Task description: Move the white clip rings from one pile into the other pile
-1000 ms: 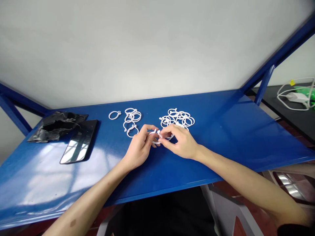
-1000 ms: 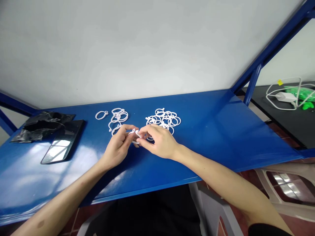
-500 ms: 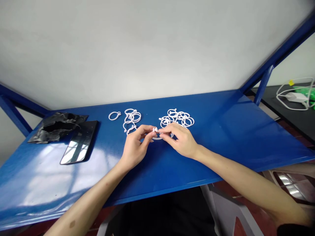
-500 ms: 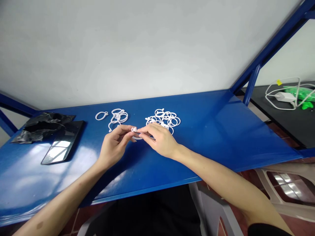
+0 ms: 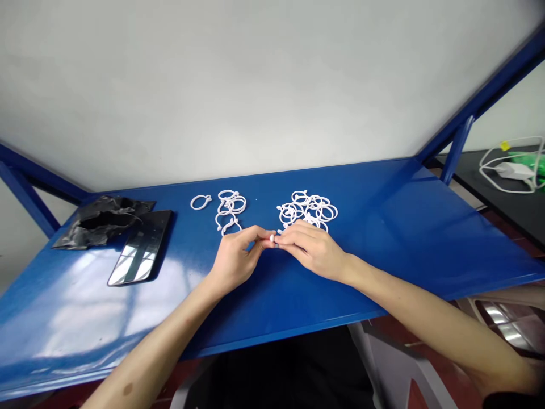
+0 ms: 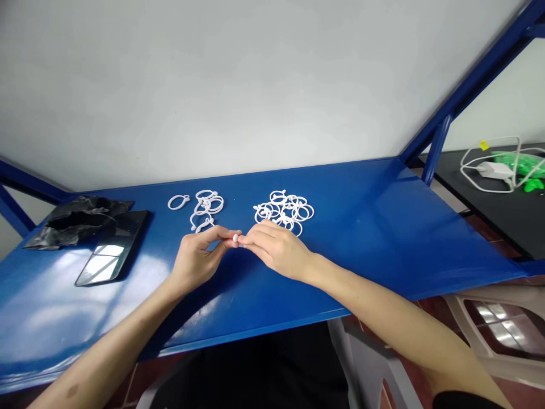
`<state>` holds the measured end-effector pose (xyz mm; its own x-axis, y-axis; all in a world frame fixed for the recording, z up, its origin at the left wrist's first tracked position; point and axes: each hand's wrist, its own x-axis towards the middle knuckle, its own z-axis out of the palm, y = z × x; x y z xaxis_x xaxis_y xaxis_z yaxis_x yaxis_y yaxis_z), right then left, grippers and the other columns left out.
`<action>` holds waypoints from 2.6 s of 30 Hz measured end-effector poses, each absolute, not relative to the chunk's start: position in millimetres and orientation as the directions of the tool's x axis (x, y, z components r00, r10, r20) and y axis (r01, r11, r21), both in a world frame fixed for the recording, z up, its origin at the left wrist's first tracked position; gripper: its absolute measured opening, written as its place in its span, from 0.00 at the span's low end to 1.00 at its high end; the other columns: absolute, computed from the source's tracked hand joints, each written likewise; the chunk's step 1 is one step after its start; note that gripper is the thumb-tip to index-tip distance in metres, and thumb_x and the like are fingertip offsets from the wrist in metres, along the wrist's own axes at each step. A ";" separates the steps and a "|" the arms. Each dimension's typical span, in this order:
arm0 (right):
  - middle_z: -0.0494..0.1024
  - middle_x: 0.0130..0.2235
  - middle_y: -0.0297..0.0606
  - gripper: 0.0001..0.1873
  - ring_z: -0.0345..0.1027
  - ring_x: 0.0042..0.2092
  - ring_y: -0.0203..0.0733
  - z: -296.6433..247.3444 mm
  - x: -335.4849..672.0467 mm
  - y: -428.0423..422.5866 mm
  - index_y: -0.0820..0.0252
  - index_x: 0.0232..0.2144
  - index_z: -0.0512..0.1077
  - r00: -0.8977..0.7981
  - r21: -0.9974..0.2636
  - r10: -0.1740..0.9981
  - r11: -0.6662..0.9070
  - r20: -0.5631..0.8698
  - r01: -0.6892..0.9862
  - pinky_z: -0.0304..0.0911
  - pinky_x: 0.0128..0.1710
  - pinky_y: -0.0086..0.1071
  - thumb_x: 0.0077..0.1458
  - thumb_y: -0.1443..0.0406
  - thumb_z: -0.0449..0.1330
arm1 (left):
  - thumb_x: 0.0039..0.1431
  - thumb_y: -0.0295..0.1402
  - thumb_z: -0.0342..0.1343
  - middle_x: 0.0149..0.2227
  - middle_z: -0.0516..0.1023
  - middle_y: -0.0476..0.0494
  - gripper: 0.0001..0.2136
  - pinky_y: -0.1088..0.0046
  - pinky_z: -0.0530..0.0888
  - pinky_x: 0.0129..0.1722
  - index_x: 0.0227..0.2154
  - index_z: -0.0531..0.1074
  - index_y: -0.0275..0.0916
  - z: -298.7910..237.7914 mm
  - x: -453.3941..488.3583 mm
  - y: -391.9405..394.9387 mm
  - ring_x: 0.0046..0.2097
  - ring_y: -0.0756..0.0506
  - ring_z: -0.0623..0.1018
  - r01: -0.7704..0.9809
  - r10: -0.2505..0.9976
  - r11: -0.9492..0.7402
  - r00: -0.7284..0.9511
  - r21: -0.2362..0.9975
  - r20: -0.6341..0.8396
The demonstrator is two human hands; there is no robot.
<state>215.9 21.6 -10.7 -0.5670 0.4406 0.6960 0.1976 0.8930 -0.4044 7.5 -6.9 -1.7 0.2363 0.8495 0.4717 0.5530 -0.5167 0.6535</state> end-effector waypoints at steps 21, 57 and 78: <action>0.77 0.43 0.42 0.06 0.65 0.48 0.51 -18.4 257.4 79.5 0.54 0.37 0.79 -0.273 -0.411 0.751 0.584 0.601 0.700 0.67 0.51 0.51 0.64 0.63 0.61 | 0.64 0.38 0.51 0.45 0.77 0.39 0.12 0.62 0.75 0.45 0.41 0.78 0.41 -11.3 -72.7 41.1 0.46 0.37 0.78 0.965 0.979 -0.137 0.097 0.224 0.180; 0.78 0.45 0.42 0.06 0.66 0.50 0.51 -13.9 243.2 58.1 0.55 0.38 0.78 -0.372 -0.430 0.736 0.649 0.566 0.627 0.68 0.51 0.50 0.65 0.64 0.61 | 0.61 0.39 0.55 0.34 0.81 0.43 0.07 0.64 0.71 0.38 0.31 0.73 0.44 5.4 -71.9 31.0 0.41 0.37 0.78 0.969 0.982 -0.054 0.008 0.240 0.189; 0.84 0.38 0.36 0.06 0.79 0.36 0.37 -9.5 217.4 25.3 0.57 0.42 0.76 -0.441 -0.504 0.612 0.791 0.656 0.347 0.74 0.37 0.31 0.67 0.66 0.58 | 0.62 0.41 0.62 0.35 0.85 0.48 0.08 0.72 0.78 0.39 0.36 0.79 0.42 4.3 21.2 -13.6 0.34 0.48 0.83 0.590 0.908 -0.330 -0.016 0.737 0.419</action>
